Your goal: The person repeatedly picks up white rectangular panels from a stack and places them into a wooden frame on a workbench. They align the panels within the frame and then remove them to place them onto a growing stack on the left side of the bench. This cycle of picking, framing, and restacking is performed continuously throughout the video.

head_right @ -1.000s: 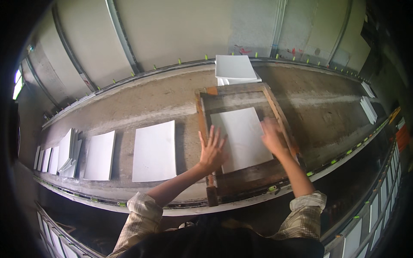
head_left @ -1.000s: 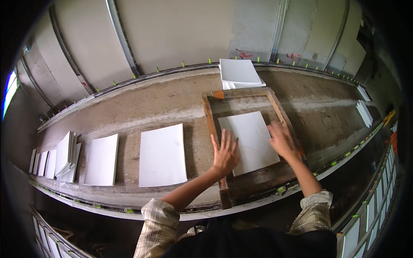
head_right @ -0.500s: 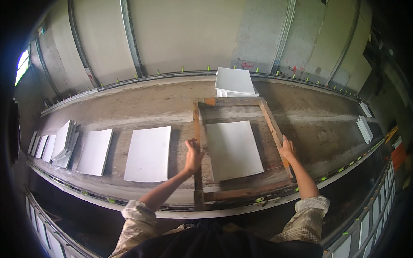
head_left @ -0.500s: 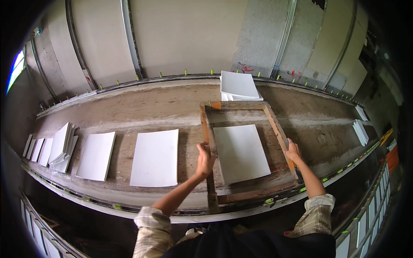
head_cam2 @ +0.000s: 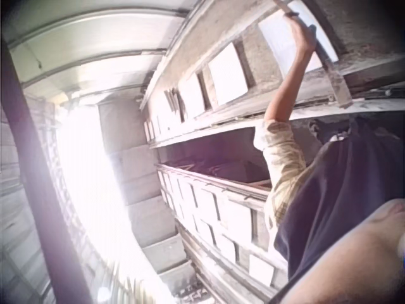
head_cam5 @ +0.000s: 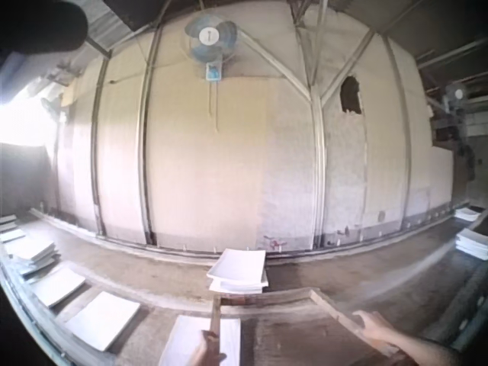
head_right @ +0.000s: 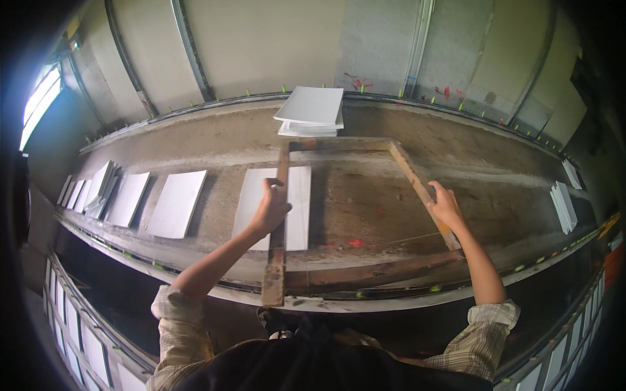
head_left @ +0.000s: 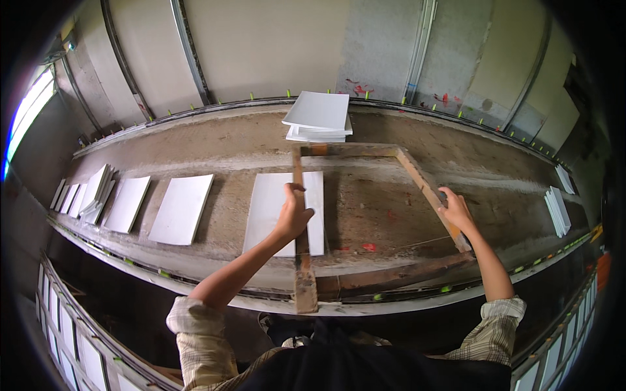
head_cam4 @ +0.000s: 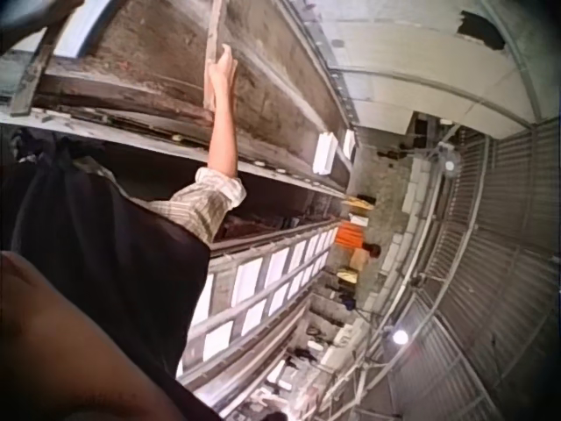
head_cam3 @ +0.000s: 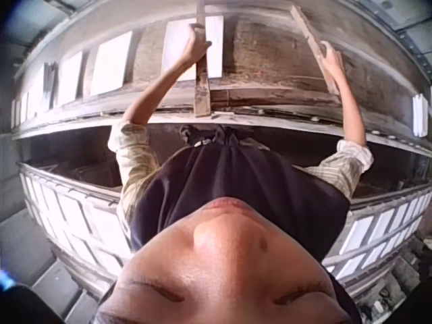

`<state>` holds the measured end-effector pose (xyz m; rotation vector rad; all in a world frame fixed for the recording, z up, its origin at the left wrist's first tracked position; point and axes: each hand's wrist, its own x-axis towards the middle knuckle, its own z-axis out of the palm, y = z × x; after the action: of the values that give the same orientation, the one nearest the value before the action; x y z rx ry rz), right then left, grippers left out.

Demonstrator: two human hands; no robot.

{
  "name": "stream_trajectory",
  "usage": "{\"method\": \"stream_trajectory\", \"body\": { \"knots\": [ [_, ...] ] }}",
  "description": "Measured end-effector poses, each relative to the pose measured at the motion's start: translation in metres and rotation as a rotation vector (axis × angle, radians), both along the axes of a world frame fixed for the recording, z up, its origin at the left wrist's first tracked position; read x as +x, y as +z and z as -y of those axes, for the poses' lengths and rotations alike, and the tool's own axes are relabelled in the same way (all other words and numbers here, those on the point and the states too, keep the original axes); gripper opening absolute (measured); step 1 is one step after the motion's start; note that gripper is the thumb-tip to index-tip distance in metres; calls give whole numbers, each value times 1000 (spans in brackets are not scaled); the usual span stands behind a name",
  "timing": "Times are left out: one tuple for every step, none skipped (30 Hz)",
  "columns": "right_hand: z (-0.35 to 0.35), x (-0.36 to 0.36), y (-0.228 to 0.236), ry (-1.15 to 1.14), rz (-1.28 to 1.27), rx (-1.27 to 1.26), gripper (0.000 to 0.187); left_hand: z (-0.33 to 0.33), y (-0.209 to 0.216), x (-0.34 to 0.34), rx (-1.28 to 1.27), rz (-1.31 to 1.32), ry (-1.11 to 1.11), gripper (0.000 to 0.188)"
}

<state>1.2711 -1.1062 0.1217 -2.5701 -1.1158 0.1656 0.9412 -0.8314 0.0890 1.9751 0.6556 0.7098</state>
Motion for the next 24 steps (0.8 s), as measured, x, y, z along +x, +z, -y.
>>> {"method": "stream_trajectory", "body": {
  "knots": [
    [12, 15, -3, -38, 8, -4, 59, 6, -6, 20, -16, -4, -4, 53],
    [28, 29, -7, -85, 14, -11, 59, 18, -3, 39, -54, -15, -21, 53],
    [40, 41, -10, -136, 21, -18, 58, 30, 1, 55, -93, -26, -43, 54],
    [45, 51, -14, -178, -8, -10, 58, 33, -8, 69, -59, -8, -29, 52],
    [49, 58, -24, -183, 3, 12, 58, 36, -24, 79, 3, 30, -9, 52],
    [49, 65, -35, -190, 15, 35, 59, 36, -39, 87, 66, 69, 8, 51],
    [50, 69, -52, -208, 22, 49, 59, 39, -52, 94, 121, 102, 14, 51],
    [51, 68, -62, -245, 41, 27, 62, 48, -55, 96, 58, 39, 0, 52],
    [56, 68, -68, -298, -112, -15, 66, 52, -68, 96, -30, 5, -5, 51],
    [51, 62, -79, -313, -117, -38, 68, 50, -88, 87, 81, 15, 13, 51],
    [46, 61, -87, -328, -112, -55, 70, 46, -102, 83, 198, 34, 31, 51],
    [46, 61, -85, -310, -138, -74, 71, 50, -101, 83, 160, 29, 46, 52],
    [48, 58, -85, -288, -168, -100, 72, 54, -98, 81, 116, 15, 64, 52],
    [55, 58, -90, -219, -126, -52, 72, 58, -96, 83, 209, -13, 88, 56],
    [62, 61, -93, -202, -106, -42, 71, 63, -93, 86, 229, 8, 113, 53],
    [66, 63, -96, -180, -90, -28, 71, 66, -89, 88, 214, -6, 115, 50],
    [66, 66, -98, -152, -72, -4, 70, 66, -85, 90, 208, -16, 123, 47],
    [68, 68, -99, -169, -63, 7, 71, 65, -82, 91, 184, -43, 118, 45],
    [68, 68, -98, -165, -64, 27, 71, 65, -79, 92, 162, -64, 115, 44],
    [67, 67, -98, -163, -65, 46, 70, 66, -80, 91, 139, -86, 110, 42],
    [69, 66, -100, -164, -67, 66, 70, 66, -87, 87, 162, -73, 111, 41],
    [74, 72, -102, -144, -63, 55, 69, 64, -92, 89, 190, -48, 107, 40],
    [72, 67, -91, -133, -73, 21, 68, 59, -94, 91, 222, -23, 113, 39],
    [72, 60, -79, -123, -84, -13, 68, 56, -97, 90, 252, -58, 122, 44]
  ]
}}
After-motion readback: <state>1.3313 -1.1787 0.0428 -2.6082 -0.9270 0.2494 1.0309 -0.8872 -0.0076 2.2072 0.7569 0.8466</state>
